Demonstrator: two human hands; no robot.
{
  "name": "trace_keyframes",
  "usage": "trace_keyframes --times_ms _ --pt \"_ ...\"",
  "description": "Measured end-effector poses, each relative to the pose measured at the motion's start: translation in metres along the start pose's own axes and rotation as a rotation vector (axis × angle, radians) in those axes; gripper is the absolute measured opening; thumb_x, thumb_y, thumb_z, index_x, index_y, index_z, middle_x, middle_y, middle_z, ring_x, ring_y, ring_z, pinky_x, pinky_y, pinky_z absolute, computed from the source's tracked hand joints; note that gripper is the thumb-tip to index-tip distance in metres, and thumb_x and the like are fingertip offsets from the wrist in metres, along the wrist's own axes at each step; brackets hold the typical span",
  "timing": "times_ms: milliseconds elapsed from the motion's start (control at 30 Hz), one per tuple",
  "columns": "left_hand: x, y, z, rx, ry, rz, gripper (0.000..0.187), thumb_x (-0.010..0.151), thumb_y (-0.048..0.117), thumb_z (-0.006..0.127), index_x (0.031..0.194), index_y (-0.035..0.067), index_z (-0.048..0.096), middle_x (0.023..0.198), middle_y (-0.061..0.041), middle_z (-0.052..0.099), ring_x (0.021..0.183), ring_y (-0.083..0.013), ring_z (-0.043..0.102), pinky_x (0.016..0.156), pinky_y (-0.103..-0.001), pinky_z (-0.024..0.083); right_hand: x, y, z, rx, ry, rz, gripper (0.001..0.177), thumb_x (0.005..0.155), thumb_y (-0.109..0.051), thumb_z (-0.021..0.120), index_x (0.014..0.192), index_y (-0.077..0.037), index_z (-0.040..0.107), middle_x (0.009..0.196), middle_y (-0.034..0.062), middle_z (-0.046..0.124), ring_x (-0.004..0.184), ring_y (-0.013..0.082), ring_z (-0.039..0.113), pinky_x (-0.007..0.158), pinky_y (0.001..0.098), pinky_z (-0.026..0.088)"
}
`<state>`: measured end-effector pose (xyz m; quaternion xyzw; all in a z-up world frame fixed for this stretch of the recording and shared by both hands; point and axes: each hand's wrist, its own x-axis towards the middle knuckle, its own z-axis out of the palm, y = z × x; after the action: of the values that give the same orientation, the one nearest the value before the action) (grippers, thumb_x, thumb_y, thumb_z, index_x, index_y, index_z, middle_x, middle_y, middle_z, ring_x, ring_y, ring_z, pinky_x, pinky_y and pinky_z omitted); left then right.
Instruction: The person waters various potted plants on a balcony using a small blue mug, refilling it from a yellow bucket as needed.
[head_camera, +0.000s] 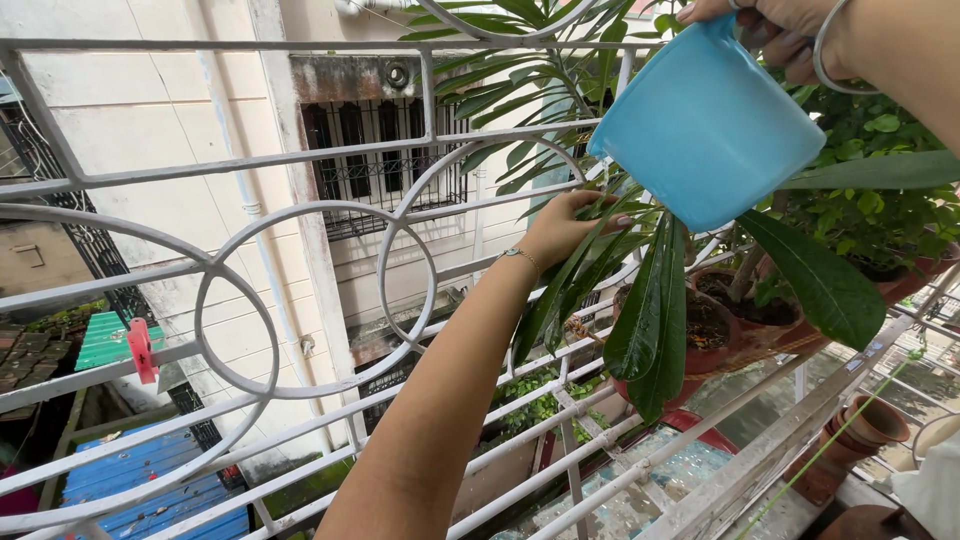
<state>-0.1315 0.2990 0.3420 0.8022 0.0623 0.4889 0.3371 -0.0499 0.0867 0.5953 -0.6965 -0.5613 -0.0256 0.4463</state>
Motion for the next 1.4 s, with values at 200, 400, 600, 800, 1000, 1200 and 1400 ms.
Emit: trace_keyframes --times_ms 200,400,600,800,1000,1200,1400 --pt "-0.006 0.015 -0.009 -0.212 -0.098 -0.159 0.048 0.091 0.021 0.075 0.138 0.014 0.066 0.096 -0.005 0.078 0.07 -0.0067 0.064 0.067 -0.026 0.055 0.004 0.004 0.007 -0.178 0.081 0.045 0.055 0.1 -0.05 0.076 0.07 -0.01 0.052 0.053 0.0008 0.034 0.042 0.0072 0.026 0.038 0.0282 0.026" --pt "-0.001 -0.019 -0.018 -0.089 -0.114 -0.175 0.039 0.094 0.014 0.073 0.132 0.006 0.069 0.105 -0.007 0.079 0.085 -0.0088 0.069 0.08 -0.027 0.057 -0.013 -0.002 0.02 -0.11 0.093 0.037 0.021 0.093 -0.045 0.07 0.079 -0.03 0.071 0.059 -0.0058 0.048 0.041 0.0059 0.033 0.038 0.0263 0.032" --pt "-0.016 -0.03 -0.04 0.045 -0.096 -0.131 0.036 0.095 0.011 0.07 0.13 0.009 0.071 0.108 -0.008 0.081 0.085 -0.0134 0.071 0.078 -0.029 0.058 -0.017 -0.008 0.024 -0.157 0.06 -0.02 0.051 0.099 -0.047 0.078 0.084 -0.001 0.064 0.063 0.001 0.044 0.042 0.0064 0.031 0.039 0.0258 0.027" --pt "-0.047 -0.011 -0.057 -0.361 0.002 -0.405 0.036 0.096 0.015 0.065 0.132 0.014 0.068 0.105 -0.007 0.077 0.077 -0.0142 0.078 0.054 -0.023 0.057 -0.021 -0.016 0.038 -0.055 -0.068 0.095 0.049 0.097 -0.045 0.077 0.073 -0.014 0.047 0.053 -0.0056 0.033 0.041 0.0065 0.023 0.038 0.0272 0.018" --pt "-0.055 -0.015 -0.06 -0.446 0.076 -0.367 0.034 0.099 0.016 0.07 0.128 -0.002 0.07 0.101 -0.019 0.075 0.078 -0.0234 0.077 0.055 -0.028 0.052 -0.037 -0.031 0.06 -0.011 -0.053 0.2 0.051 0.094 -0.043 0.075 0.064 -0.018 0.042 0.054 -0.0065 0.028 0.043 0.0053 0.018 0.043 0.0276 0.011" --pt "-0.065 -0.02 -0.062 -0.603 -0.019 -0.294 0.04 0.09 0.007 0.067 0.13 0.006 0.068 0.105 -0.01 0.078 0.087 -0.0161 0.079 0.072 -0.029 0.068 -0.041 -0.029 0.072 0.059 -0.006 0.189 0.046 0.092 -0.039 0.078 0.063 -0.015 0.051 0.054 -0.0043 0.035 0.043 0.0049 0.02 0.043 0.0278 0.012" --pt "-0.067 -0.025 -0.062 -0.513 0.08 -0.255 0.035 0.085 0.003 0.076 0.121 0.005 0.075 0.1 -0.011 0.078 0.081 -0.0124 0.074 0.066 -0.027 0.062 -0.042 -0.026 0.084 0.149 0.003 0.216 0.041 0.09 -0.031 0.082 0.065 -0.011 0.055 0.054 -0.0047 0.041 0.043 0.0044 0.022 0.042 0.0267 0.016"
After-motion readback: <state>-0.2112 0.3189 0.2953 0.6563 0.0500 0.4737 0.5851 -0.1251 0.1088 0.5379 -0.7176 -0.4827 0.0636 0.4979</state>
